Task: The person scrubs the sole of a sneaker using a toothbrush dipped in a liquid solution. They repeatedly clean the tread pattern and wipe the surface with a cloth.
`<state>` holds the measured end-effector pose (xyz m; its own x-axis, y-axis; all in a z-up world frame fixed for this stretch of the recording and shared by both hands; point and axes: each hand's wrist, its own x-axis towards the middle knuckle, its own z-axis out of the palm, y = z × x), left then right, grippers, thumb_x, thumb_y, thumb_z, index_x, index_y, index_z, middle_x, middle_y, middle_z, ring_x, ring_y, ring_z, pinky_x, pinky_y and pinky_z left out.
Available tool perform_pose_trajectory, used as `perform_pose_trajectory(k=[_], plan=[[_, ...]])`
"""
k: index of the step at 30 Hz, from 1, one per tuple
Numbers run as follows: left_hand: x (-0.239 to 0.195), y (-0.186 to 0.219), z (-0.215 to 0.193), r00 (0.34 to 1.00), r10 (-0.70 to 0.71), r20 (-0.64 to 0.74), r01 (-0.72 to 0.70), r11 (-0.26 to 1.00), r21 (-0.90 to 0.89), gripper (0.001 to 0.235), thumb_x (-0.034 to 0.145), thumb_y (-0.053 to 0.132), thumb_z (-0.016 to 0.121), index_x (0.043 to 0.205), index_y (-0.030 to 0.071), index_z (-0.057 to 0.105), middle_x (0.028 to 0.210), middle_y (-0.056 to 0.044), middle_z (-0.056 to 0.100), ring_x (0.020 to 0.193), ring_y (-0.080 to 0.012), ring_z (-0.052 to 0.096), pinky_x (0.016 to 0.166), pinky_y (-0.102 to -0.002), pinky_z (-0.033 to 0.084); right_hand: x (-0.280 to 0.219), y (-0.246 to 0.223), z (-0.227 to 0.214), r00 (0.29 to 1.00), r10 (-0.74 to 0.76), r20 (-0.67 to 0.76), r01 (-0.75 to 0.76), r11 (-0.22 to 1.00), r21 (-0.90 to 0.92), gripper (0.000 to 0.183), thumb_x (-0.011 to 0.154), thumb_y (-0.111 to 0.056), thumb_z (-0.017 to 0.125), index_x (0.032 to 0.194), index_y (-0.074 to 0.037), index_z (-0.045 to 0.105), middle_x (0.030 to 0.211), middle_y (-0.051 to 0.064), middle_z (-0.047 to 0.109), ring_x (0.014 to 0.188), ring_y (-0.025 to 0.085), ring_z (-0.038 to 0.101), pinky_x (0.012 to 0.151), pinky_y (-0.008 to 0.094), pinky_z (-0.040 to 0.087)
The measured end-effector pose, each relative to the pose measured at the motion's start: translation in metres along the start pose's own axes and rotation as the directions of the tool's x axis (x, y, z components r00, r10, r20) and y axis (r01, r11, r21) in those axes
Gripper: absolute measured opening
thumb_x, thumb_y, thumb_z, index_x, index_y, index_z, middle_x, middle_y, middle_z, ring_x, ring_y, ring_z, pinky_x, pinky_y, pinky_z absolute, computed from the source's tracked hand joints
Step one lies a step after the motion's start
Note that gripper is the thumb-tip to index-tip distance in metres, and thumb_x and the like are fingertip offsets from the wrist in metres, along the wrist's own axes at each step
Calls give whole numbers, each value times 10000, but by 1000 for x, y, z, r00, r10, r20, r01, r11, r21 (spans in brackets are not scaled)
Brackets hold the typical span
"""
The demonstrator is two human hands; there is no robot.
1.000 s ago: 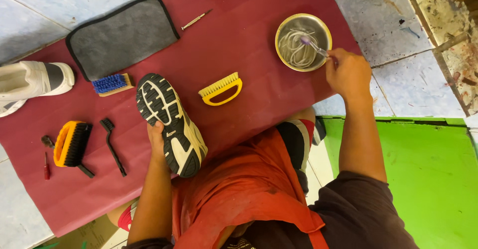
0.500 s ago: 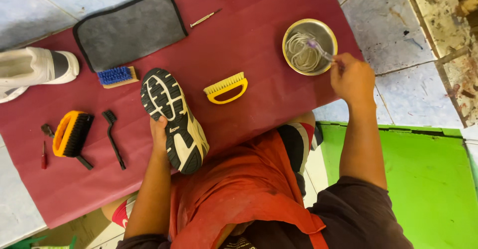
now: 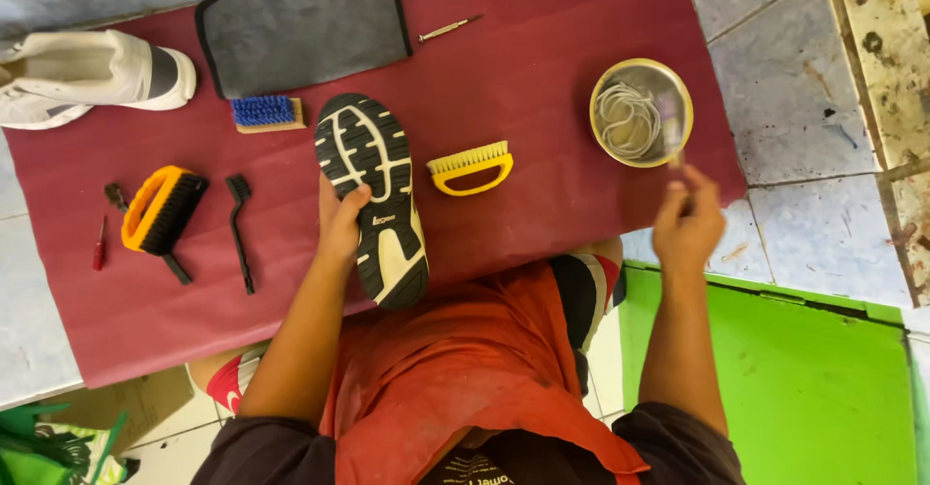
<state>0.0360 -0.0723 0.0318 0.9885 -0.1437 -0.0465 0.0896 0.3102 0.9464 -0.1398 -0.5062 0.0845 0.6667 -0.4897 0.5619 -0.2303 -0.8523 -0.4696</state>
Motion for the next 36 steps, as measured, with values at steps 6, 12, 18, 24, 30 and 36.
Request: perform_pose_trajectory(k=[6,12,18,24,30,36], plan=[[2,-11,9,999,-44,1,44,998,-54,452,933,191,701,1347,94,549,1131,-58,637,995,-141,594,899,-340,538,-20,0,12,999,38,27,-38,999,7,250,985,-34,700,1223,-54,774,968,199,758,849,459,700,746,491,548],[2,5,5,998,-54,37,57,995,-83,449,969,213,619,1394,85,549,1154,-92,654,968,-161,633,899,-361,578,-24,8,17,997,57,51,-56,998,-13,238,973,-54,720,1203,-59,780,1017,166,774,938,410,717,820,471,558],[4,-12,0,998,-63,14,64,986,-155,478,958,191,604,1412,59,530,1153,-100,649,975,-154,647,926,-360,587,-25,1,24,994,99,35,-101,994,49,225,963,-56,730,1182,-52,779,1017,171,776,925,415,724,830,456,564],[1,-14,-3,999,-31,27,35,988,-150,437,966,201,583,1380,62,559,1123,-76,656,937,-129,644,929,-343,588,-30,9,29,993,107,51,-108,994,4,254,983,-120,724,1233,-110,765,1080,127,780,981,370,722,863,454,565],[2,-14,0,1000,-27,-1,27,984,-176,366,966,197,587,1311,77,587,1070,-79,665,929,-126,653,889,-325,595,-33,11,28,994,109,33,-109,994,21,231,991,-113,715,1214,-111,775,1078,115,783,980,355,729,870,426,571],[-3,-14,8,996,-49,-68,29,962,-272,330,957,165,581,1268,61,613,1008,-93,680,877,-142,671,899,-323,605,-34,8,28,990,134,40,-136,990,43,241,988,-110,711,1223,-110,767,1119,98,779,1007,342,725,882,420,566]])
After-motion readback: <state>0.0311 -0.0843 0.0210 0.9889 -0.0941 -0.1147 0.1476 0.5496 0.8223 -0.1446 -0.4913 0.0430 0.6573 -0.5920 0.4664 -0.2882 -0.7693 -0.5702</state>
